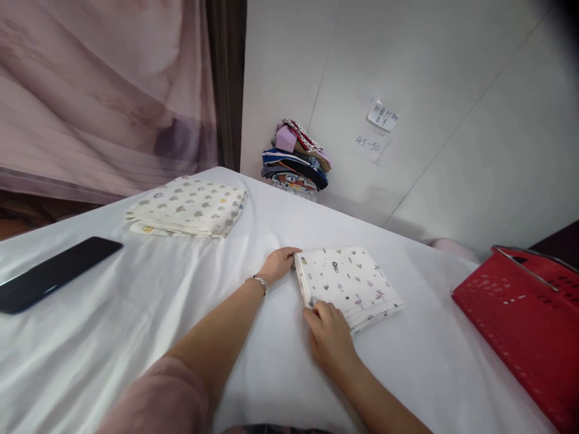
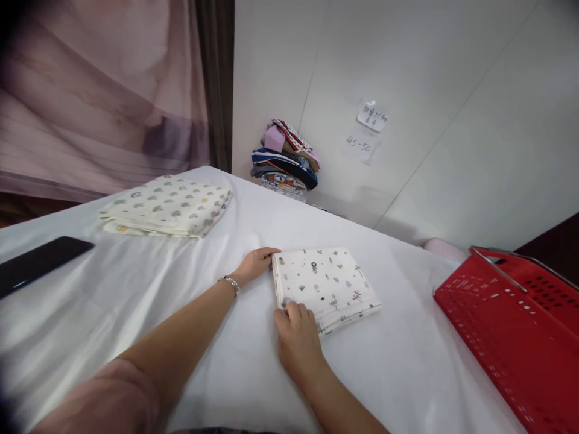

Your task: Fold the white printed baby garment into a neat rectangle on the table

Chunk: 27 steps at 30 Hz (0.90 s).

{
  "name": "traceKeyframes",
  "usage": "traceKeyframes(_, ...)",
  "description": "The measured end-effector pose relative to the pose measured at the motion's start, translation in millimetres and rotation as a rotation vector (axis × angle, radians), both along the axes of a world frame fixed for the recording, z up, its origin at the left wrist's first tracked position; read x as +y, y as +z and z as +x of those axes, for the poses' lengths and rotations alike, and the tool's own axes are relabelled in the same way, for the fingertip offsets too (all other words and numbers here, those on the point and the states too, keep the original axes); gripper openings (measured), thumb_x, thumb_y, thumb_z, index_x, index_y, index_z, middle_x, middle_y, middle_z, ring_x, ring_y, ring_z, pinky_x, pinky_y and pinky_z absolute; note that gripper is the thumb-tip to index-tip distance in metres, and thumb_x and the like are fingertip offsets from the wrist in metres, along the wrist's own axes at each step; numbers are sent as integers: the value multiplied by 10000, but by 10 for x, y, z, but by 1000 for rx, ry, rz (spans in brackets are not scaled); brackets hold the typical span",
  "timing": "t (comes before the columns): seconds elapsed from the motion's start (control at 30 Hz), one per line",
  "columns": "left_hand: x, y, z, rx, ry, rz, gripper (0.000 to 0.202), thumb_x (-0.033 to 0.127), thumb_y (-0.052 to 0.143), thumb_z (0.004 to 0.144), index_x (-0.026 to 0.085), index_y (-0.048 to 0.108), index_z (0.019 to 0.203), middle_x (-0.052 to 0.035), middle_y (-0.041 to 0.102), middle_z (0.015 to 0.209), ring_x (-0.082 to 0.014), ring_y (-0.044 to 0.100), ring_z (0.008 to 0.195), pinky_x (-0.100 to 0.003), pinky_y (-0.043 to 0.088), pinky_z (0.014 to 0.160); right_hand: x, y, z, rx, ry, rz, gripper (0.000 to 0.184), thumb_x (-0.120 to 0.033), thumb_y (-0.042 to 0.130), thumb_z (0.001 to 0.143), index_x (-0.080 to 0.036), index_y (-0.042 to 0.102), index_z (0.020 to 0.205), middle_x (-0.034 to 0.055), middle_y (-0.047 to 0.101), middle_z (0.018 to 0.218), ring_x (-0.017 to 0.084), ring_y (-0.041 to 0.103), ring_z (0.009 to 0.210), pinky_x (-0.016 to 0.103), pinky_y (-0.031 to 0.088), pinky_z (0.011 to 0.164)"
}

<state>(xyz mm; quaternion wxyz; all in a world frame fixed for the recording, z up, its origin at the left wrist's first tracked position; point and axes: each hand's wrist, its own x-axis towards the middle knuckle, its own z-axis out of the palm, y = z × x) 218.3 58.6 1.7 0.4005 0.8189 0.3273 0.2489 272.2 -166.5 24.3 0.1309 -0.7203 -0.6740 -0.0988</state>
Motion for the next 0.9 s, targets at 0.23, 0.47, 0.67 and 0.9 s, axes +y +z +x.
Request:
traceKeyframes(0.23, 35, -85, 155, -35, 57, 10, 370, 139, 405, 766, 224, 686, 991, -2, 704, 952, -155, 627, 872, -235, 466, 833, -57, 5, 156, 44, 26, 12, 371, 28, 380, 667, -194, 598, 868, 49, 510, 832, 178, 431, 748, 270, 307, 626)
traceKeyframes(0.47, 62, -98, 190, -9, 85, -8, 359, 147, 413, 756, 213, 695, 970, -10, 712, 899, -154, 631, 813, -237, 475, 767, -44, -100, 133, -6, -25, 11, 303, 16, 435, 653, -188, 587, 818, 54, 516, 845, 182, 416, 765, 286, 286, 645)
traceKeyframes(0.67, 117, -95, 214, 2, 95, -30, 357, 144, 429, 748, 218, 695, 974, 0, 714, 888, -150, 630, 828, -231, 467, 780, -26, -127, 141, -20, -56, -15, 266, 1, 491, 663, -188, 577, 829, 48, 522, 887, 179, 403, 776, 291, 272, 654)
traceKeyframes(0.9, 159, -66, 202, 8, 50, -42, 368, 131, 441, 739, 218, 687, 998, 13, 715, 901, -131, 630, 830, -200, 462, 762, -41, -130, 90, -14, -73, 6, 319, -19, 474, 721, -184, 577, 974, 66, 532, 964, 189, 398, 804, 308, 283, 683)
